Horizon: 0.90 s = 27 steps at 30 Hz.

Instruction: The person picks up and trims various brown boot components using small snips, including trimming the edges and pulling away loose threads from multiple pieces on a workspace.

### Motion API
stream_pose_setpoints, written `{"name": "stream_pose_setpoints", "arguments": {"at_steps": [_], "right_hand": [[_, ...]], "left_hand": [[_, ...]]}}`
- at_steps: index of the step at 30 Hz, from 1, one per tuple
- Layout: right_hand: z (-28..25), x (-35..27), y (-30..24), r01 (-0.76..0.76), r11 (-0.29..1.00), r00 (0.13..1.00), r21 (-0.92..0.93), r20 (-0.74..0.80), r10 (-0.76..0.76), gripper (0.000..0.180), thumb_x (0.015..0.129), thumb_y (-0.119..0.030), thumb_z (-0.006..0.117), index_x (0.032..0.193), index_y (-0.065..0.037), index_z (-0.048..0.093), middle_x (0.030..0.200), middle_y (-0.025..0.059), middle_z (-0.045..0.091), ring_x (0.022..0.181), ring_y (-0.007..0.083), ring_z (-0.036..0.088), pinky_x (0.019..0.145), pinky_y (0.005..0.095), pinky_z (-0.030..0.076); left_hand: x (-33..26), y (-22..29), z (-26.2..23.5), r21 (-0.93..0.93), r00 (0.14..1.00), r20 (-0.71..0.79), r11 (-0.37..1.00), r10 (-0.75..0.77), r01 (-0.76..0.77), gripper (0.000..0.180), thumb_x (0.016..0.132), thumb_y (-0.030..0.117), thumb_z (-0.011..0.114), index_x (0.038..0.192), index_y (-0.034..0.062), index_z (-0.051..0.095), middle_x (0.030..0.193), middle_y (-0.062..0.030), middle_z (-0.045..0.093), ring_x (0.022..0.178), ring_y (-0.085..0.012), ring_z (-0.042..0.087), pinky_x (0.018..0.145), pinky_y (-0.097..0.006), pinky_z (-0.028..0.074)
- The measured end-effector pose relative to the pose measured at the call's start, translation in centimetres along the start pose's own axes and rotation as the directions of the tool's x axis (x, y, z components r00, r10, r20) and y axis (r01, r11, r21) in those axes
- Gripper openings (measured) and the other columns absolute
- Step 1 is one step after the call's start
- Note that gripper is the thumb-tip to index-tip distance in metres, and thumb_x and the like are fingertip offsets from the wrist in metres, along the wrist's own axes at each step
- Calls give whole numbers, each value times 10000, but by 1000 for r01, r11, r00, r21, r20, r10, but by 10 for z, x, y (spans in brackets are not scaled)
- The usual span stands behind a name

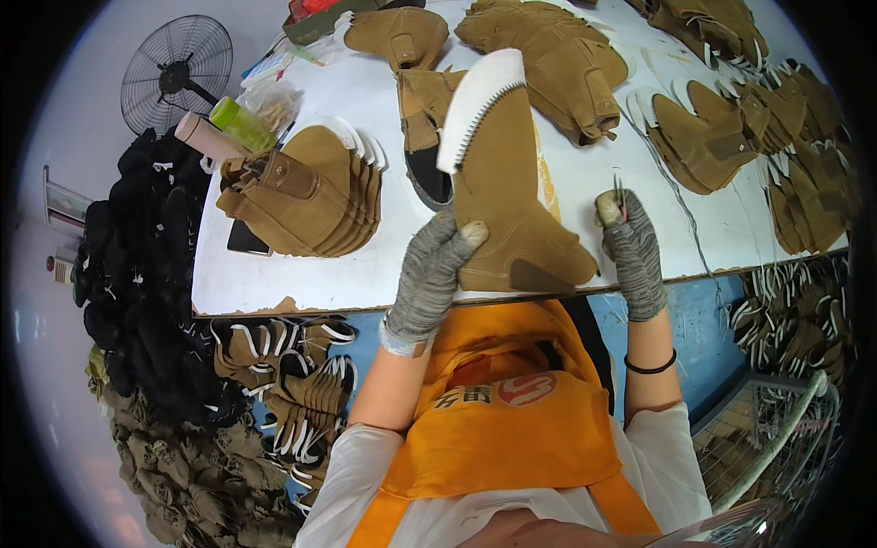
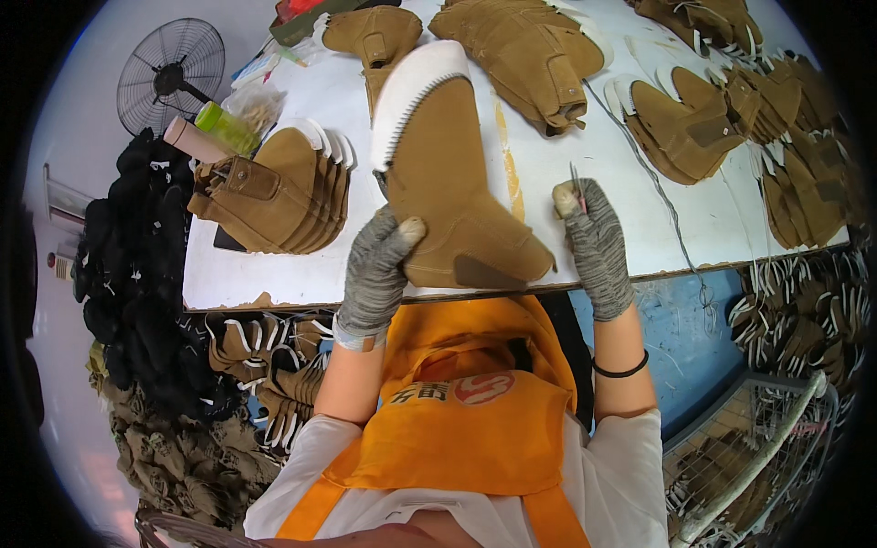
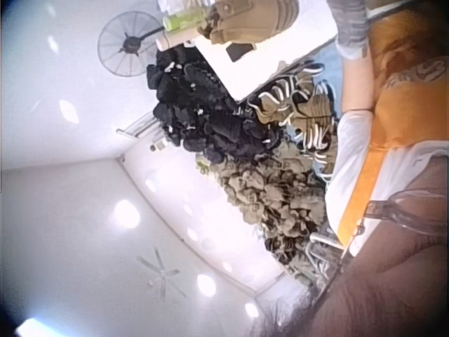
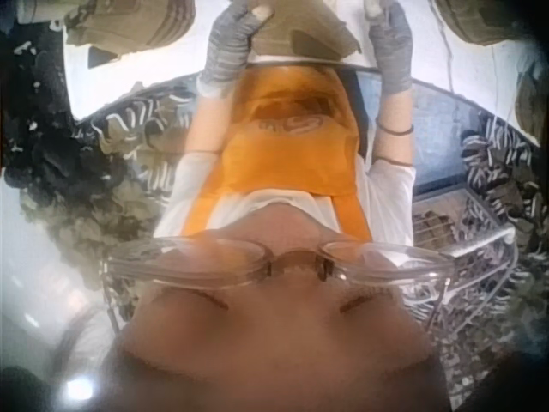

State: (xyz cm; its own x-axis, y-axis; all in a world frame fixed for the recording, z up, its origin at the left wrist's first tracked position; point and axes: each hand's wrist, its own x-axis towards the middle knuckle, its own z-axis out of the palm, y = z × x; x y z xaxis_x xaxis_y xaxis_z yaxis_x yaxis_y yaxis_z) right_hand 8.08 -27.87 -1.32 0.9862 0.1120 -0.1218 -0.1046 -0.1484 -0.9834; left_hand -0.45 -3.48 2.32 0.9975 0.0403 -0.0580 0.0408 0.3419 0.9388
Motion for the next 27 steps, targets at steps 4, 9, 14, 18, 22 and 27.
{"name": "stream_pose_setpoints", "arguments": {"at_steps": [4,9,14,18,22,27], "right_hand": [[13,-13,-9,77,972,986,223,130,-108,583,849,-454,622,1250,-39,536,1031,9,657,499,-3,354,455,145,305],[37,-9,5,-74,885,930,459,353,-105,561,790,-423,701,1161,-30,551,721,-41,501,517,46,396,471,193,333],[57,-6,-15,36,828,973,560,170,-157,421,792,-376,711,1008,-29,612,720,-33,524,551,58,431,500,194,347],[53,-10,-46,49,903,968,428,203,-149,350,813,-359,695,959,-46,633,645,-28,503,547,51,427,489,202,333],[58,-10,-51,71,960,978,272,168,-120,347,826,-368,683,931,-40,644,623,-19,500,557,66,446,507,218,363],[77,-19,-57,310,944,943,113,88,-320,340,819,-320,693,928,-1,647,726,39,604,680,109,546,638,255,464]], "left_hand": [[0,-10,-16,-168,975,26,963,220,-213,561,805,282,667,1259,-2,498,1190,-108,572,1070,-205,551,948,-339,432],[5,-15,-32,-305,974,93,938,204,-167,588,803,339,683,1255,12,497,1193,-102,564,1101,-227,542,957,-373,436],[10,-17,-43,-169,958,-92,944,271,-284,551,827,339,666,1257,38,495,1199,-101,558,1083,-240,552,924,-389,460],[13,-15,-43,-211,958,-99,935,268,-284,478,862,290,632,1254,45,507,1198,-97,562,1132,-232,523,978,-373,420],[8,-7,-15,-423,971,-64,875,230,-235,575,813,358,684,1251,33,501,1195,-106,559,1131,-239,514,955,-368,438],[7,-14,-29,23,980,105,985,167,-171,728,712,423,767,1235,1,486,1155,-129,566,1061,-227,551,901,-352,473]]}}
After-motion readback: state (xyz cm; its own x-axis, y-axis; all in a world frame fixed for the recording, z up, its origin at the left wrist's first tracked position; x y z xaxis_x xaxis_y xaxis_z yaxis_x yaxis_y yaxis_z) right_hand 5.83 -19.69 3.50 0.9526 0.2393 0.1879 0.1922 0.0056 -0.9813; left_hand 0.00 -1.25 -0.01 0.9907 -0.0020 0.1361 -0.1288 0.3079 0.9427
